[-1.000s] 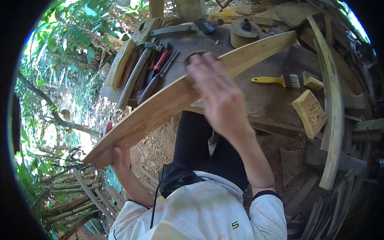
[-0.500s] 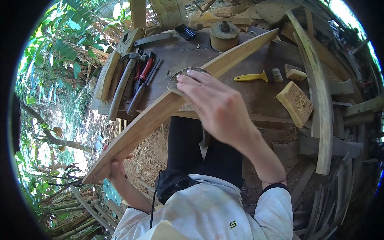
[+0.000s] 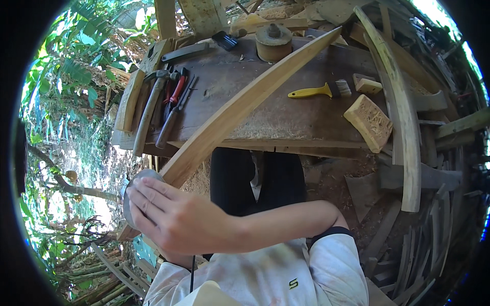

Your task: The person uses a hammer and chisel to carve a groove into a long wooden plank, then smooths the plank with sandpaper. The work is performed at a cluttered outdoor workbench with various tools visible.

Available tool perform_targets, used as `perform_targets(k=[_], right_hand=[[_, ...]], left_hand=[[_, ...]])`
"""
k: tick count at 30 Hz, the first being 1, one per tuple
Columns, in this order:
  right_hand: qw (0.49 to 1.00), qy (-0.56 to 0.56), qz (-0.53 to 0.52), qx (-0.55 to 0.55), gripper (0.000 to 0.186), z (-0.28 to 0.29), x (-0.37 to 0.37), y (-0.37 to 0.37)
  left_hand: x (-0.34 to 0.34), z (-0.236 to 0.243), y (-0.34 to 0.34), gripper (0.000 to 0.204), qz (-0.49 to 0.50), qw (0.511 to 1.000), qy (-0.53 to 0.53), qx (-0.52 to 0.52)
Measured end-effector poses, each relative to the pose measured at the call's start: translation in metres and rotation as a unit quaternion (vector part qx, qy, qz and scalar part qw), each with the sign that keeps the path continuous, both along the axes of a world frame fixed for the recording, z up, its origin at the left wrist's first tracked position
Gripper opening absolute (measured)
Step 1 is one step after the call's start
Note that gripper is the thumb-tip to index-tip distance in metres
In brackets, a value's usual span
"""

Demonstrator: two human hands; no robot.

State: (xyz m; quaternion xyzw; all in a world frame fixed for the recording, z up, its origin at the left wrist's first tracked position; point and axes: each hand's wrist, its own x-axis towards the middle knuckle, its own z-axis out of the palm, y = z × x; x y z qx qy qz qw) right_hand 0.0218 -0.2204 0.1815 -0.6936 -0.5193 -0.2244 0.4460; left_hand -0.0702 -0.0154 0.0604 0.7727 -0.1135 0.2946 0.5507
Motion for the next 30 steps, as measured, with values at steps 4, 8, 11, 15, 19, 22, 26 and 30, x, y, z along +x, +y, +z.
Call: perform_targets(k=[4,8,11,15,19,22,26,30], right_hand=[[0.992,-0.004,-0.104,-0.074,0.032,-0.008,0.051,-0.048],[0.980,-0.029,-0.186,-0.068,0.031,-0.015,0.049,-0.047],[0.999,0.015,-0.041,0.001,0.032,-0.011,-0.007,0.000],[0.999,0.032,0.007,0.039,0.029,-0.017,-0.020,0.020],[0.983,0.065,-0.166,-0.052,0.029,-0.024,0.055,-0.038],[0.971,0.023,-0.232,-0.047,0.025,-0.034,0.077,-0.057],[0.991,0.018,-0.134,-0.016,0.031,-0.026,0.027,-0.024],[0.992,0.042,-0.121,0.008,0.028,-0.041,0.052,-0.032]], left_hand=[[0.005,0.010,-0.006,0.049,0.001,1.000,0.010,-0.016],[0.009,0.012,-0.016,0.044,-0.009,0.999,0.025,-0.024],[0.009,0.010,-0.017,0.044,0.013,0.999,0.024,-0.026],[0.011,0.008,-0.020,0.044,0.023,0.999,0.023,-0.027],[0.018,0.005,-0.025,0.045,0.005,0.999,0.020,-0.036],[0.015,0.007,-0.027,0.045,-0.012,0.996,0.046,-0.072],[0.000,-0.031,-0.002,0.049,0.098,0.988,0.055,-0.106],[0.007,0.003,-0.030,0.046,0.001,0.985,0.057,-0.162]])
